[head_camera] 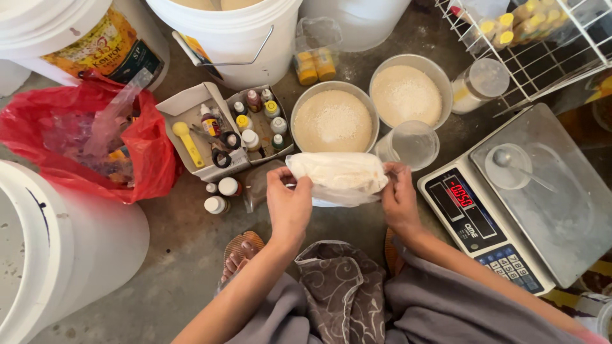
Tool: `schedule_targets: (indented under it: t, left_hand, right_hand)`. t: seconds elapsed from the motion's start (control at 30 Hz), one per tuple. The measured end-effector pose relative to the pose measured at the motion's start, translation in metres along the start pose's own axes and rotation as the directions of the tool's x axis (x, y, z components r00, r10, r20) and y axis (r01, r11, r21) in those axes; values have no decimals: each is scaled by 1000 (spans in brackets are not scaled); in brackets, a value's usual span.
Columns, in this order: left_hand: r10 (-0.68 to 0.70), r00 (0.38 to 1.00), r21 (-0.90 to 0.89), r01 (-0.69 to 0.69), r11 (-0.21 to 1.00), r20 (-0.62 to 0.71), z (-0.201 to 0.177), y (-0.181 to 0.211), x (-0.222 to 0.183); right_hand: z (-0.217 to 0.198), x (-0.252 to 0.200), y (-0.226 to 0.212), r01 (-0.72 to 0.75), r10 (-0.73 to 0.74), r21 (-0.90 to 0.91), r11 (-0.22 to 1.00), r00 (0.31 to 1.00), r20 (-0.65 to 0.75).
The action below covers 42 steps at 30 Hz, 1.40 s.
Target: The person pours a white liquid into a metal bowl on a digital scale, then adds powders from small packets and containers using scissors and a spoon. The person measures and combines ingredients in two metal bowls on the floor.
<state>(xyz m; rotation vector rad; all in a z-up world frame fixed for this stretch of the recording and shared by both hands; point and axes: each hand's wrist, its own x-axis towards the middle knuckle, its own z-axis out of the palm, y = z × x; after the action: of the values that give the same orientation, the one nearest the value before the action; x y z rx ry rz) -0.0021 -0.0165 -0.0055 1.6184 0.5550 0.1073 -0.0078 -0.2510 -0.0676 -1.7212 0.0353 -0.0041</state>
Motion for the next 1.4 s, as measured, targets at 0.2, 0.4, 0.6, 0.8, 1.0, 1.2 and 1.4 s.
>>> schedule_targets:
  t: [0.2, 0.4, 0.6, 0.8, 1.0, 1.2, 1.4]
  left_hand:
    - [-114, 993, 173, 116, 978, -22, -6, 15, 3]
    - [-167, 959, 124, 142, 982, 228, -29, 17, 22]
    - [-299, 910, -96, 338, 936, 287, -26, 8, 25]
    - [-93, 978, 287, 36, 957, 189, -36, 35, 20]
    - [-99, 955, 544, -73, 836, 280, -55, 44, 24]
    - [-210, 936, -333, 301, 894, 284, -43, -6, 13]
    - [-343, 896, -674, 440, 593, 283, -33, -37, 4]
  right_hand:
    - [-2, -9, -4, 126, -127, -294, 947, 992, 16]
    - [-4, -12, -7, 241, -244, -371, 897, 969, 39]
    - [-3, -13, -19, 207, -200, -303, 930, 978, 54]
    - [-3, -13, -43, -126, 123, 31, 991, 988, 89]
    - [-7, -11, -53, -273, 248, 192, 943, 958, 143]
    - [-10, -16, -36, -239, 234, 108, 965, 970, 61]
    - [-14, -29, -27, -153, 153, -45, 987, 988, -10]
